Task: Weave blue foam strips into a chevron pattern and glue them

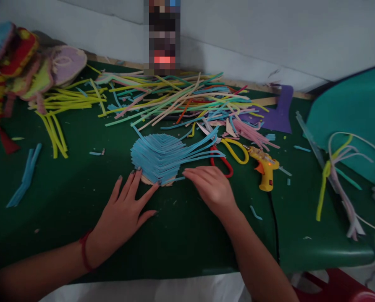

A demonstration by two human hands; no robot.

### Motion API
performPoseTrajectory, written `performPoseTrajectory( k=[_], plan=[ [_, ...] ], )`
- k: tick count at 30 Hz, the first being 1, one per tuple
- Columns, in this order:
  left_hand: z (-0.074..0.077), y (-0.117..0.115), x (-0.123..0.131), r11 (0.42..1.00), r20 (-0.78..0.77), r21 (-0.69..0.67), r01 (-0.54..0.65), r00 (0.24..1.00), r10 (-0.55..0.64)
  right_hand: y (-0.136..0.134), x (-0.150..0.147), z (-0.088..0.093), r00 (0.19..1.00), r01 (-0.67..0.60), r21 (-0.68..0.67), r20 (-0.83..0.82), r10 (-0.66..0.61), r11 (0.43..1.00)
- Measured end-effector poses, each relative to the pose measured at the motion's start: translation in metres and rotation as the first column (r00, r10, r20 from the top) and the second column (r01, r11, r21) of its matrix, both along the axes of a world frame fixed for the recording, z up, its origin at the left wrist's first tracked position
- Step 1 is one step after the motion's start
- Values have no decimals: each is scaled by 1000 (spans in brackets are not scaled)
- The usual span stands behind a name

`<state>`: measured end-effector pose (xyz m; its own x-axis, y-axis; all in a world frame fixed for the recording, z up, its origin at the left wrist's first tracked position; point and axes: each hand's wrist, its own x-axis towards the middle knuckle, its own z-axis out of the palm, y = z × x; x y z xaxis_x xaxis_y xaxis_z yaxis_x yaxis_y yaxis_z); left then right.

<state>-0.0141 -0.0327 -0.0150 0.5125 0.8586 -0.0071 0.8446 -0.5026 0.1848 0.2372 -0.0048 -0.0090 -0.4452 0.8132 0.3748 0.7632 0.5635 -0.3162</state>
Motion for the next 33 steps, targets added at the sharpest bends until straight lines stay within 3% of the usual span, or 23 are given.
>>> performPoseTrajectory(
  k=[2,3,6,8,10,11,19,22,25,27,29,31,33],
  plan=[
    [0,0,0,1000,6,6,1,1000,-1,-3,17,6,972,231,90,-72,-225,969],
    [0,0,-1,1000,10,9,1,1000,-1,-5,27,9,921,385,120,-119,-372,915],
    [-1,0,-1,1000,20,24,1,1000,-1,-13,64,11,653,756,78,-154,-742,649],
    [-1,-1,-1,999,19,33,2,1000,-3,-19,88,8,477,879,35,-80,-875,475],
    [-2,-1,-1,999,12,44,7,1000,-8,-25,108,1,366,931,-5,-12,-931,366],
    [-2,-1,-1,999,8,48,10,1000,-11,-27,116,-5,338,941,-26,15,-941,337],
    [-4,-2,-2,996,-21,91,25,1000,-23,-24,158,-38,319,932,-169,-40,-947,322],
    [-3,-3,-2,994,-26,101,29,999,-26,-22,157,-38,342,920,-223,58,-938,321],
    [-2,-3,-1,994,-34,110,26,999,-23,-21,145,-30,282,945,-204,101,-954,257],
    [-1,-3,-2,993,-35,114,24,999,-20,-21,132,-23,244,951,-207,46,-969,230],
    [0,-1,-3,993,-19,114,21,1000,-19,-23,117,-15,259,925,-272,-62,-964,266],
    [2,1,-4,994,7,112,14,1000,-15,-26,97,-8,312,871,-343,-169,-935,353],
    [2,4,-6,994,38,110,10,999,-14,-29,75,-3,383,841,-340,-174,-907,420]
  ],
)
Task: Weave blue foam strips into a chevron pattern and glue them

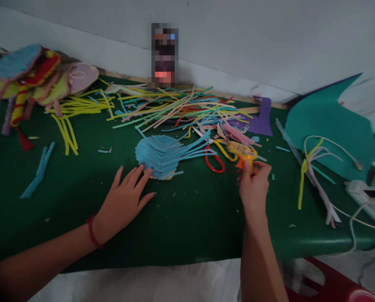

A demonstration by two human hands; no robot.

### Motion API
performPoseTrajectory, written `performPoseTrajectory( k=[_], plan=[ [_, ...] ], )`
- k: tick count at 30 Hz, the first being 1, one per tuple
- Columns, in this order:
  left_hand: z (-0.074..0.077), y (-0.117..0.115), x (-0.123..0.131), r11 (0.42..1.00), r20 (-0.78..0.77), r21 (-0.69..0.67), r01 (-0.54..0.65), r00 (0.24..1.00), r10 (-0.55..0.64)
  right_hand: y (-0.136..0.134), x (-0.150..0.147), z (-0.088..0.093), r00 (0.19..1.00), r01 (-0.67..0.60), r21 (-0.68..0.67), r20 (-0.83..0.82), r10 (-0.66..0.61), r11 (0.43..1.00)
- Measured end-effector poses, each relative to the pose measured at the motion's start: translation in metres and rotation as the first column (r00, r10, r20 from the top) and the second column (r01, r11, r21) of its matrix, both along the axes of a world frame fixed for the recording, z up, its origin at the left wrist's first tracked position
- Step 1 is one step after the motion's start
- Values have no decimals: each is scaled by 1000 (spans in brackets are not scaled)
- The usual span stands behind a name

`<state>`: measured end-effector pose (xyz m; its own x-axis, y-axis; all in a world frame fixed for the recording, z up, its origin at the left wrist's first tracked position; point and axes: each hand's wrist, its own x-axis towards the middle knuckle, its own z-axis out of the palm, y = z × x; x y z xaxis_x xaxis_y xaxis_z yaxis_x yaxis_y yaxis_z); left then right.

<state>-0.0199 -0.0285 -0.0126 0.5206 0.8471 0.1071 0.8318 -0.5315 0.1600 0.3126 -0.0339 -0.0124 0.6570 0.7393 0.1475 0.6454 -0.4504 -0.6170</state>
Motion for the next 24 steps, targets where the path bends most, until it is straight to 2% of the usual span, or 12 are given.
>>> performPoseTrajectory(
  k=[4,9,12,18,24],
  plan=[
    [0,5,-3,1000,46,3,1,999,-1,-4,-44,4,988,-153,-37,5,154,988],
    [-2,15,-9,999,103,45,4,995,-9,-12,-85,10,971,-231,-42,-74,228,972],
    [-2,21,-13,996,147,93,0,989,-14,-19,-102,11,955,-278,-92,-128,266,956],
    [-1,34,-19,993,253,116,17,966,-46,-23,-113,1,951,-300,-160,-130,281,941],
    [-4,53,-33,989,299,-26,-144,943,145,-21,-110,-5,960,-257,-194,-161,228,947]
  ],
)
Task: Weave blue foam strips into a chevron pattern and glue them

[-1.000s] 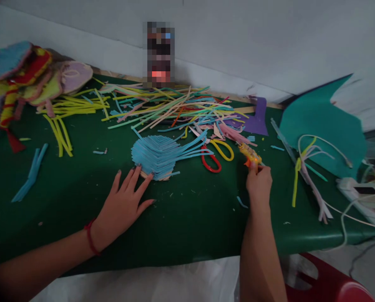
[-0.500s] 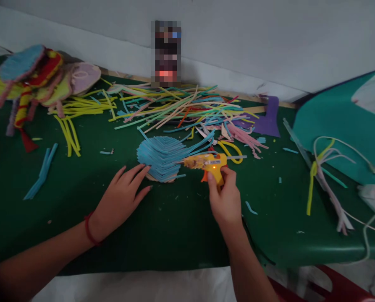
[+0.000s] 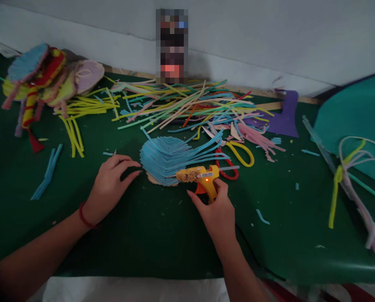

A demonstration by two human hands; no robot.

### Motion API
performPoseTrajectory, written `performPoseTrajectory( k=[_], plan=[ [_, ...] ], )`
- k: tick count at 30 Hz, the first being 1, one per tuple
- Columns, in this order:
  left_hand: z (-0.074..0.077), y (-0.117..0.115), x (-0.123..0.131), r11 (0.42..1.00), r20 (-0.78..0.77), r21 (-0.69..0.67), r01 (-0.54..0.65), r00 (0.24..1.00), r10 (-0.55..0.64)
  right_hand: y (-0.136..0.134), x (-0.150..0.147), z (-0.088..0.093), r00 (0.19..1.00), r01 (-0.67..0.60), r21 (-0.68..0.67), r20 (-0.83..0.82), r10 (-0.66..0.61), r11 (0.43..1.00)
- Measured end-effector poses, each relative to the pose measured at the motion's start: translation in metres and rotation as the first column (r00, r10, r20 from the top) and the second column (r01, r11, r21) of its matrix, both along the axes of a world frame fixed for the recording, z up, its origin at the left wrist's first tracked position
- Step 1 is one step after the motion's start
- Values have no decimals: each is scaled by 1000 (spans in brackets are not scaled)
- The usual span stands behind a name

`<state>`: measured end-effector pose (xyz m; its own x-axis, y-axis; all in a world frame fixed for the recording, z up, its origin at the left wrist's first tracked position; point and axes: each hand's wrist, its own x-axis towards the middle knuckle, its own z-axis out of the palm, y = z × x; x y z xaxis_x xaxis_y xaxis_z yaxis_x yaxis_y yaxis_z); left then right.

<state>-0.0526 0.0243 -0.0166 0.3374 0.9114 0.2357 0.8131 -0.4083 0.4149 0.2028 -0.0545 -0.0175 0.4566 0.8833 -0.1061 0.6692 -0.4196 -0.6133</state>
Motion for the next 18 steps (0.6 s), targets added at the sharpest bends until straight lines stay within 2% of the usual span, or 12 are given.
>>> performPoseTrajectory(
  k=[7,11,18],
  plan=[
    [-6,10,-3,992,91,-129,-9,996,21,1,0,0,1000,-3,-33,-12,2,999],
    [-8,13,-2,986,147,-166,-17,988,42,1,1,-3,1000,-13,3,9,13,1000],
    [-10,16,0,979,136,-201,-44,988,72,0,2,-6,999,-23,9,29,23,1000]
  ],
)
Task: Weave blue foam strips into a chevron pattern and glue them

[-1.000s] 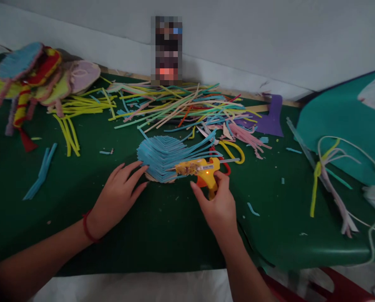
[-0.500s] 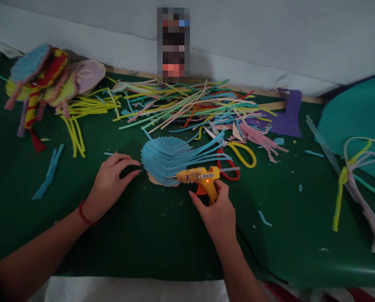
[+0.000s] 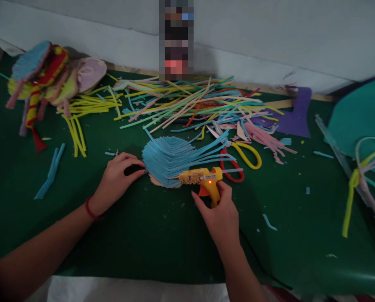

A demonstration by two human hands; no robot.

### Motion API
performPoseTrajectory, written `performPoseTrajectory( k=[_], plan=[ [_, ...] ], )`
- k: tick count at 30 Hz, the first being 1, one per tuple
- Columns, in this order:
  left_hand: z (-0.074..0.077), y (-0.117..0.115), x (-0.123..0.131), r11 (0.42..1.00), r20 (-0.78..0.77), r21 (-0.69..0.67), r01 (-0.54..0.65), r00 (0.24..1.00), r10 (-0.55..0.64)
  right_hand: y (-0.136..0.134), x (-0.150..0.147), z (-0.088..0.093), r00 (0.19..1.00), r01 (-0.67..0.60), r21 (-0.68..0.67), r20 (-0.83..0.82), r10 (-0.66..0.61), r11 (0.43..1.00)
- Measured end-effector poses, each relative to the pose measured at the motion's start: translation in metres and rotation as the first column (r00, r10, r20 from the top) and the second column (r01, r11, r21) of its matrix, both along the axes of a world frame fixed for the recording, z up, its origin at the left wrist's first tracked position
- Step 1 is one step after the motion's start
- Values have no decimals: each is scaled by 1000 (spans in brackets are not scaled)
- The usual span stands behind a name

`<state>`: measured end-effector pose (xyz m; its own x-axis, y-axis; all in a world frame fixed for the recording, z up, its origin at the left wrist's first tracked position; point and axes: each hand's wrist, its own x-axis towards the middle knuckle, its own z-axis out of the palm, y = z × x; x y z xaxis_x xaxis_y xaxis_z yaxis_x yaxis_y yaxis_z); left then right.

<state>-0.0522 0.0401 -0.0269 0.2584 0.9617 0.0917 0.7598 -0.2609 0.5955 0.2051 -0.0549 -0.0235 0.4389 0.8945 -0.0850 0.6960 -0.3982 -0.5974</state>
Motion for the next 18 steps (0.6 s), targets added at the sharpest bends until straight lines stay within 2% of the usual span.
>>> performPoseTrajectory(
  k=[7,10,13,16,18],
  plan=[
    [5,0,-1,1000,118,-29,9,993,-5,1,1,1,1000,23,35,-2,-23,999],
    [13,-2,-2,996,207,-64,60,977,-45,2,4,1,997,70,83,-36,-67,994],
    [18,-3,-4,977,282,-139,165,952,-120,0,8,1,996,86,139,-40,-81,986],
    [19,-2,-6,934,257,-220,281,940,-223,-3,9,2,997,70,141,7,-72,988],
    [18,-2,-8,929,171,-228,291,951,-256,-6,7,3,997,55,110,44,-60,992]
  ],
)
